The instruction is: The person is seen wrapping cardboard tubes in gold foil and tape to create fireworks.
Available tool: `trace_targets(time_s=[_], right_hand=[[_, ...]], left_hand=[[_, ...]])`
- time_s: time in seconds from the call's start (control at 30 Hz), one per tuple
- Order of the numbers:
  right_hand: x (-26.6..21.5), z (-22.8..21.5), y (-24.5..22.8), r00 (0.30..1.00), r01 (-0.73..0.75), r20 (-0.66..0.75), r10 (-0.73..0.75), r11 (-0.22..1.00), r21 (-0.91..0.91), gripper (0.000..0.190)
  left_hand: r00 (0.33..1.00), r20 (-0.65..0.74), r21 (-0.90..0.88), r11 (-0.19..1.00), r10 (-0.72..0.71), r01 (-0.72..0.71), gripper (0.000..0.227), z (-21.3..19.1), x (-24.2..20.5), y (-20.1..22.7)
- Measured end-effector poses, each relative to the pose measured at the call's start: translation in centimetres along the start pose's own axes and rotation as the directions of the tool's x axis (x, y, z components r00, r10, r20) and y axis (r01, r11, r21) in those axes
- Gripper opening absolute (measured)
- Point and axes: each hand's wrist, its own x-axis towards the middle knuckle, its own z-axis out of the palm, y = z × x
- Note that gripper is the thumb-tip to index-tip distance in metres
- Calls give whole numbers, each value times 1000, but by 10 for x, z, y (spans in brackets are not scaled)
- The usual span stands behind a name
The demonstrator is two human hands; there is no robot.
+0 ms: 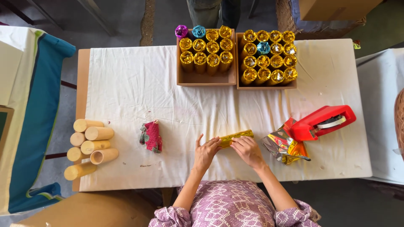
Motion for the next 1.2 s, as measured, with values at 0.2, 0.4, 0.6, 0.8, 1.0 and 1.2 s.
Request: trace_targets(time_s=[0.2, 0.4, 0.6, 0.8, 1.0, 1.2], right_hand=[[-11, -17, -6, 812, -455, -269, 518, 851, 262, 16], [9, -13, -18, 931, -274, -242, 275, 961, 38, 29], [10, 12, -13, 995, -55, 78, 58, 998, -31, 43], [17, 13, -5, 984, -108, 145, 102, 994, 32, 39], [17, 19, -3, 991, -100, 99, 92, 992, 80, 39], [21, 11, -4, 983, -107, 156, 95, 992, 71, 38]], left_hand=[[1000, -7, -3, 1000, -6, 6, 32, 4, 0, -2], [1000, -26, -22, 1000, 11, -11, 29, 1, 2, -3], [998, 27, -52, 997, -51, 52, 26, -11, 10, 1], [998, -19, -109, 993, -54, 52, 26, -8, 7, -7], [938, 6, -206, 917, -347, 341, 35, -28, -15, -29], [981, -157, -63, 992, -118, 110, 65, -42, 1, 4]])
